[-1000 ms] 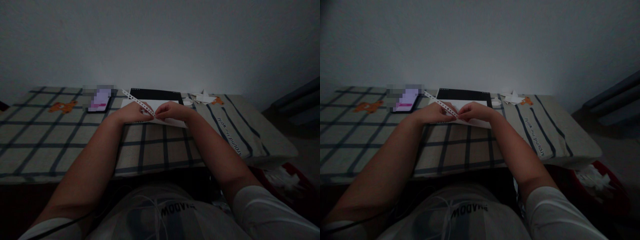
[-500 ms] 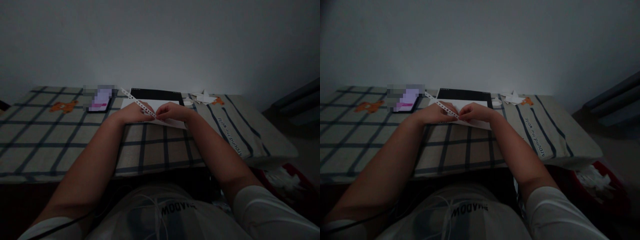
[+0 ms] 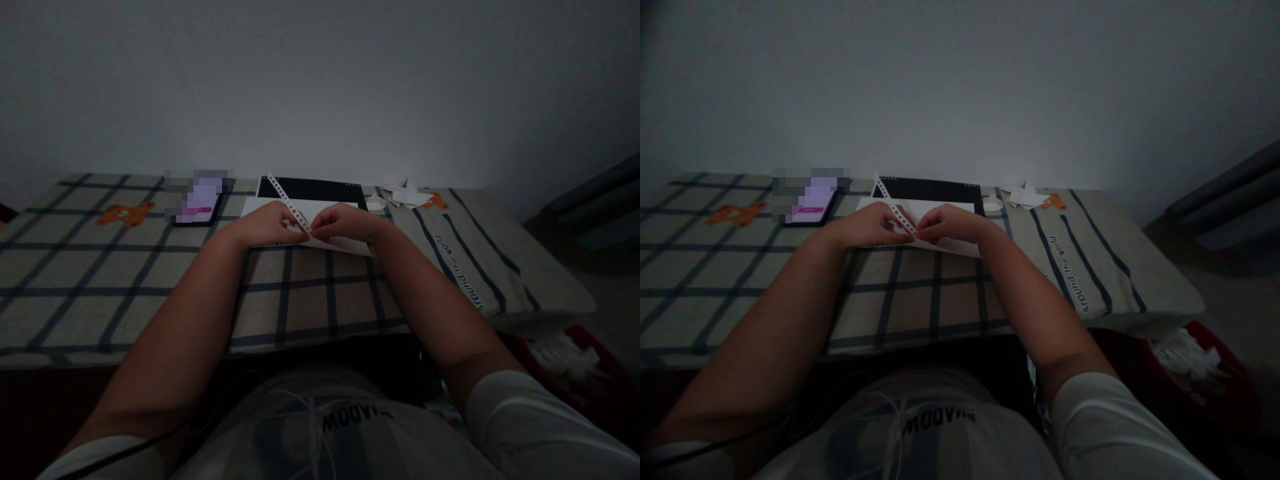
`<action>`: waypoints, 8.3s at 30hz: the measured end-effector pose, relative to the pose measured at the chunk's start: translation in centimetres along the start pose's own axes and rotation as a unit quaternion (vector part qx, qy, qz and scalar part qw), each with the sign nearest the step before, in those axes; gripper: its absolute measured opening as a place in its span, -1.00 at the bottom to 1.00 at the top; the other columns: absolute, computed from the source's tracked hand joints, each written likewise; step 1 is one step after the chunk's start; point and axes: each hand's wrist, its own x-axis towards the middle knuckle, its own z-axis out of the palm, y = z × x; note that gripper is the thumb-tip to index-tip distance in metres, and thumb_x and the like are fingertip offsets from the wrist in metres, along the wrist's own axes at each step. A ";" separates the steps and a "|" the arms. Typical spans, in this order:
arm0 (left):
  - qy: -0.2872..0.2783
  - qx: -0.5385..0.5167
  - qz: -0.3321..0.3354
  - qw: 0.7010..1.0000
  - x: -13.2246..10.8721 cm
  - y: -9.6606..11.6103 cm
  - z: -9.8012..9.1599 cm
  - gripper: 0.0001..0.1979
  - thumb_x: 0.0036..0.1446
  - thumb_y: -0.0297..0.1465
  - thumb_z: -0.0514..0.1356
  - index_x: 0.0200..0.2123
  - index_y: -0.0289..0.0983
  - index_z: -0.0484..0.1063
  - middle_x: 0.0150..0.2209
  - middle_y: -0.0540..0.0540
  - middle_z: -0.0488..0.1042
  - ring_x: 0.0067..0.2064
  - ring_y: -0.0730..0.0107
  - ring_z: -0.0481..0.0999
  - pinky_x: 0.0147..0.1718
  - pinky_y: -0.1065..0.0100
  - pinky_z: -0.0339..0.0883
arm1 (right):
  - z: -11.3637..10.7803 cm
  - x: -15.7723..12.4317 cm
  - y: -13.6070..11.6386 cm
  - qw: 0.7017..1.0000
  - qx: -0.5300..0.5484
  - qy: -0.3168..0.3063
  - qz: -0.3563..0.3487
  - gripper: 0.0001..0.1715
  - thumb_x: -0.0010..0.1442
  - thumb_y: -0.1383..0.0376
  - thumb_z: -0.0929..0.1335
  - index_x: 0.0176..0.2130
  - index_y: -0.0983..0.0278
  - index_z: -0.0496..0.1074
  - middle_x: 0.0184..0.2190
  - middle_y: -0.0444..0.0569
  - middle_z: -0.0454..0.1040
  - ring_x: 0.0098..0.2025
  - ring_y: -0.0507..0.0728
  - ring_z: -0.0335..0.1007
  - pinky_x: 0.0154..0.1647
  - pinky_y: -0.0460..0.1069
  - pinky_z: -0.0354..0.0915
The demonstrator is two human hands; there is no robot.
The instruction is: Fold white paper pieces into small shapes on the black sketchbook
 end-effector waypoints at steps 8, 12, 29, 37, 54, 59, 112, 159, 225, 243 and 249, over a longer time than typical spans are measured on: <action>0.008 -0.021 0.010 1.000 0.1 -0.1 0.1 -0.66 0.03 -0.17 0.27 -0.22 -0.25 0.67 -0.27 -0.05 0.65 -0.22 0.24 0.58 -0.19 0.34 0.38 | 0.0 0.2 0.0 1.000 -0.002 -0.005 0.007 -0.74 0.07 0.15 0.47 -0.31 0.30 0.58 -0.43 -0.11 0.50 -0.40 0.03 0.29 -0.34 -0.04 0.20; 0.001 -0.044 0.018 0.999 0.1 -0.5 0.1 -0.69 0.03 -0.17 0.29 -0.25 -0.25 0.65 -0.27 -0.08 0.65 -0.22 0.23 0.60 -0.18 0.31 0.40 | 0.2 0.2 -0.2 1.000 -0.001 -0.018 -0.018 -0.78 0.06 0.19 0.46 -0.33 0.30 0.57 -0.42 -0.13 0.49 -0.38 0.03 0.29 -0.31 -0.04 0.20; 0.022 -0.004 -0.020 1.000 0.0 -0.3 0.2 -0.63 0.00 -0.11 0.29 -0.22 -0.25 0.60 -0.26 -0.07 0.63 -0.22 0.25 0.60 -0.23 0.35 0.41 | -0.1 0.3 0.4 1.000 0.001 -0.007 0.011 -0.71 0.06 0.12 0.48 -0.31 0.30 0.60 -0.46 -0.14 0.49 -0.42 0.01 0.27 -0.37 -0.05 0.19; 0.021 -0.027 -0.018 0.999 0.0 -0.8 0.2 -0.64 0.01 -0.12 0.29 -0.21 -0.23 0.60 -0.24 -0.07 0.63 -0.20 0.24 0.60 -0.21 0.36 0.41 | 0.0 0.5 0.3 0.999 -0.015 -0.005 -0.034 -0.74 0.06 0.16 0.47 -0.29 0.30 0.58 -0.37 -0.11 0.52 -0.35 0.03 0.33 -0.26 -0.03 0.23; 0.031 0.016 -0.004 0.999 0.0 -0.2 0.1 -0.66 -0.02 -0.11 0.26 -0.34 -0.24 0.65 -0.36 -0.04 0.59 -0.30 0.29 0.52 -0.31 0.37 0.31 | 0.1 0.2 -0.2 1.000 -0.011 -0.021 0.005 -0.75 0.11 0.16 0.42 -0.37 0.31 0.54 -0.51 -0.15 0.42 -0.46 0.00 0.21 -0.40 -0.06 0.12; 0.023 0.004 0.004 1.000 0.1 -0.4 0.2 -0.65 -0.01 -0.10 0.27 -0.32 -0.24 0.65 -0.34 -0.05 0.61 -0.28 0.28 0.53 -0.28 0.35 0.32 | 0.1 0.3 0.0 0.999 -0.008 -0.034 0.010 -0.73 0.12 0.12 0.42 -0.33 0.30 0.53 -0.50 -0.17 0.39 -0.46 0.00 0.19 -0.41 -0.06 0.11; 0.030 0.003 0.032 0.999 0.1 -0.9 0.0 -0.67 0.04 -0.17 0.25 -0.24 -0.23 0.67 -0.32 -0.02 0.61 -0.27 0.32 0.53 -0.25 0.38 0.33 | 0.0 -0.1 -0.3 1.000 -0.023 0.003 0.001 -0.72 0.10 0.13 0.45 -0.33 0.31 0.58 -0.44 -0.12 0.49 -0.40 0.02 0.28 -0.33 -0.05 0.21; 0.028 0.041 0.032 0.998 0.3 -0.3 0.0 -0.69 0.01 -0.15 0.26 -0.28 -0.20 0.66 -0.24 -0.06 0.59 -0.17 0.27 0.52 -0.17 0.35 0.34 | -0.2 -0.1 -0.2 0.995 0.043 -0.043 0.076 -0.78 0.05 0.17 0.49 -0.35 0.28 0.57 -0.50 -0.19 0.43 -0.47 -0.01 0.22 -0.42 -0.07 0.14; 0.028 0.007 0.035 0.999 0.1 -0.3 0.3 -0.69 0.01 -0.17 0.25 -0.30 -0.25 0.63 -0.32 -0.05 0.58 -0.29 0.30 0.53 -0.27 0.36 0.35 | -0.1 0.2 -0.1 1.000 -0.010 -0.021 0.021 -0.81 0.09 0.21 0.45 -0.31 0.30 0.56 -0.43 -0.15 0.48 -0.40 0.01 0.28 -0.37 -0.07 0.19; 0.042 0.028 0.044 0.998 0.2 -0.2 0.2 -0.74 0.03 -0.20 0.27 -0.30 -0.21 0.67 -0.21 -0.09 0.59 -0.15 0.26 0.52 -0.16 0.32 0.37 | -0.2 -0.1 -0.2 0.998 0.019 -0.012 0.058 -0.84 0.09 0.23 0.45 -0.38 0.30 0.55 -0.51 -0.17 0.43 -0.46 -0.02 0.22 -0.45 -0.08 0.12; 0.035 0.026 0.050 0.998 0.2 -0.3 0.3 -0.71 0.05 -0.18 0.27 -0.26 -0.22 0.66 -0.23 -0.08 0.58 -0.19 0.29 0.52 -0.18 0.35 0.35 | 0.0 -0.2 -0.3 0.997 0.046 -0.019 0.059 -0.81 0.08 0.20 0.46 -0.37 0.30 0.54 -0.50 -0.18 0.42 -0.47 -0.02 0.21 -0.45 -0.08 0.13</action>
